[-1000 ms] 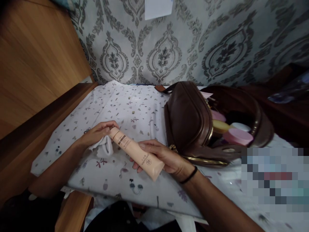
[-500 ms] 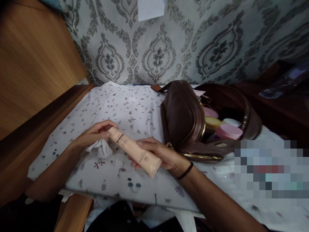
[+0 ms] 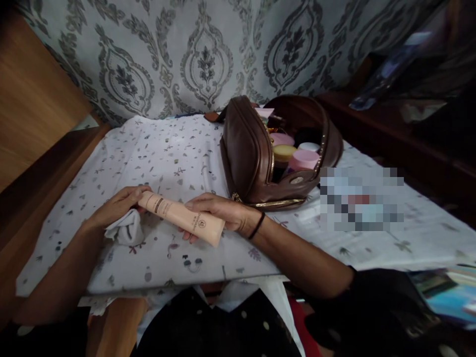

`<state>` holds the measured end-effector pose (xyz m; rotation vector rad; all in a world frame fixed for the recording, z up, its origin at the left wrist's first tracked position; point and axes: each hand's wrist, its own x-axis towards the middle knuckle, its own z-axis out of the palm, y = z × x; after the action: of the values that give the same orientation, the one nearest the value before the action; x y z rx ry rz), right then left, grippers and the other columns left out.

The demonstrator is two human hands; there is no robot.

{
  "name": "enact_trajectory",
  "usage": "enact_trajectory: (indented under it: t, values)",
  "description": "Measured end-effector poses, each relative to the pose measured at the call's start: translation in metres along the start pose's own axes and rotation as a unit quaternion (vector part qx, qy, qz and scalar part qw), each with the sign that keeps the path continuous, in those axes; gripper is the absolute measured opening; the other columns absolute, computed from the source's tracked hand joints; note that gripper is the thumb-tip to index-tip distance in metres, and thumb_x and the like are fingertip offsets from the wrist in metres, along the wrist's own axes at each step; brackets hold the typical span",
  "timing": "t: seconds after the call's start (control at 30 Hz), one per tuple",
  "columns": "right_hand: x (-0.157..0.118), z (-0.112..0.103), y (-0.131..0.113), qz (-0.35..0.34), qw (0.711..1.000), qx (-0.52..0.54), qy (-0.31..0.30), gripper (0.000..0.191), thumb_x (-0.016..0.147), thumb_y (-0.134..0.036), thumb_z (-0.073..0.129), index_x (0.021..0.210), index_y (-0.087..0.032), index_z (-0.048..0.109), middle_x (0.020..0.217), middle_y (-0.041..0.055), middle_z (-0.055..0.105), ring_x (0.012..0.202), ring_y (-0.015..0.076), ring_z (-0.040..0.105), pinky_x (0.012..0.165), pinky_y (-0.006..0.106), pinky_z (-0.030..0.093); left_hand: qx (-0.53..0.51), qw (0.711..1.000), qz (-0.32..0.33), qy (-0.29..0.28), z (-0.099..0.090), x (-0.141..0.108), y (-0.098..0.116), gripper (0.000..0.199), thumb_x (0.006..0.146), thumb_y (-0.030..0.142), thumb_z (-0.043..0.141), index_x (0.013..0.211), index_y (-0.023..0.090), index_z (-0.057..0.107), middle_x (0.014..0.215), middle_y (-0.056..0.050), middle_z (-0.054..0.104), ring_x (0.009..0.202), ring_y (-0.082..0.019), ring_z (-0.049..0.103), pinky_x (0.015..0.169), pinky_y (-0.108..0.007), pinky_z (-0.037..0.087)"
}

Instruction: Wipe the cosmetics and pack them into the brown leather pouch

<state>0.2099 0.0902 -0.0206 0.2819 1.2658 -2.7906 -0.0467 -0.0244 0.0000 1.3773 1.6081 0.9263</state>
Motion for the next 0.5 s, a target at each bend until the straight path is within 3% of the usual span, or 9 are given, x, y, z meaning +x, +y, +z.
enact_trajectory:
  t: [0.1,0.2,0.27,0.33,0.37,0.43,0.5]
  values:
    - [0.000,0.000,0.000,0.004,1.000,0.000,-0.001,0.024,0.092,-0.028,0.062,0.094,-0.005,0.068,0.080,0.0122,0.077,0.067,0.0191,0.075,0.066,0.031,0.064,0.003,1.000,-0.016,-0.024,-0.002,-0.002,0.006,0.052,0.085,0.067,0.055,0.073,0.016,0.058,0.058,0.003,0.047,0.049,-0.009,0.040,0.044,-0.020,0.030]
    - [0.000,0.000,-0.002,0.000,1.000,0.004,0.002,0.025,0.092,-0.028,0.063,0.095,-0.004,0.069,0.081,0.0128,0.077,0.069,0.0197,0.075,0.068,0.031,0.064,-0.011,0.999,0.004,-0.050,-0.003,-0.005,0.019,0.043,0.080,0.055,0.069,0.098,0.017,0.064,0.066,0.003,0.053,0.055,-0.009,0.044,0.048,-0.018,0.033]
    - [0.000,0.000,-0.003,-0.006,1.000,0.009,0.001,0.026,0.092,-0.028,0.064,0.097,-0.004,0.069,0.082,0.0130,0.077,0.071,0.0205,0.076,0.067,0.030,0.064,-0.027,0.997,0.023,-0.066,-0.004,-0.006,0.025,0.055,0.076,0.048,0.076,0.119,0.019,0.059,0.072,0.003,0.056,0.058,-0.009,0.046,0.050,-0.017,0.034]
    - [-0.001,-0.001,-0.003,-0.011,1.000,0.009,-0.001,0.026,0.092,-0.029,0.064,0.099,-0.004,0.068,0.084,0.0131,0.077,0.074,0.0208,0.076,0.067,0.030,0.064,-0.042,0.995,0.039,-0.080,-0.003,-0.006,0.024,0.065,0.075,0.053,0.076,0.126,0.019,0.056,0.070,0.004,0.053,0.055,-0.008,0.043,0.048,-0.017,0.031]
    - [-0.001,-0.001,-0.003,-0.012,1.000,0.008,-0.002,0.026,0.092,-0.029,0.064,0.099,-0.004,0.068,0.084,0.0130,0.077,0.074,0.0209,0.076,0.067,0.030,0.064,-0.042,0.994,0.043,-0.088,-0.003,-0.005,0.022,0.063,0.076,0.059,0.073,0.121,0.017,0.058,0.066,0.005,0.051,0.052,-0.008,0.039,0.047,-0.018,0.029]
    - [-0.001,-0.002,-0.003,-0.011,1.000,0.007,0.000,0.027,0.091,-0.030,0.066,0.098,-0.005,0.068,0.085,0.0129,0.077,0.074,0.0209,0.076,0.068,0.031,0.064,-0.015,0.995,0.038,-0.091,-0.002,-0.004,0.015,0.058,0.080,0.071,0.060,0.093,0.014,0.063,0.059,0.004,0.046,0.048,-0.008,0.034,0.044,-0.020,0.026]
    - [-0.002,-0.002,-0.003,-0.012,1.000,0.005,0.005,0.029,0.090,-0.032,0.067,0.098,-0.004,0.068,0.084,0.0126,0.077,0.074,0.0207,0.076,0.068,0.031,0.064,0.025,0.997,0.013,-0.075,-0.001,-0.002,0.010,0.064,0.084,0.076,0.048,0.065,0.016,0.055,0.054,0.003,0.044,0.047,-0.008,0.032,0.043,-0.021,0.026]
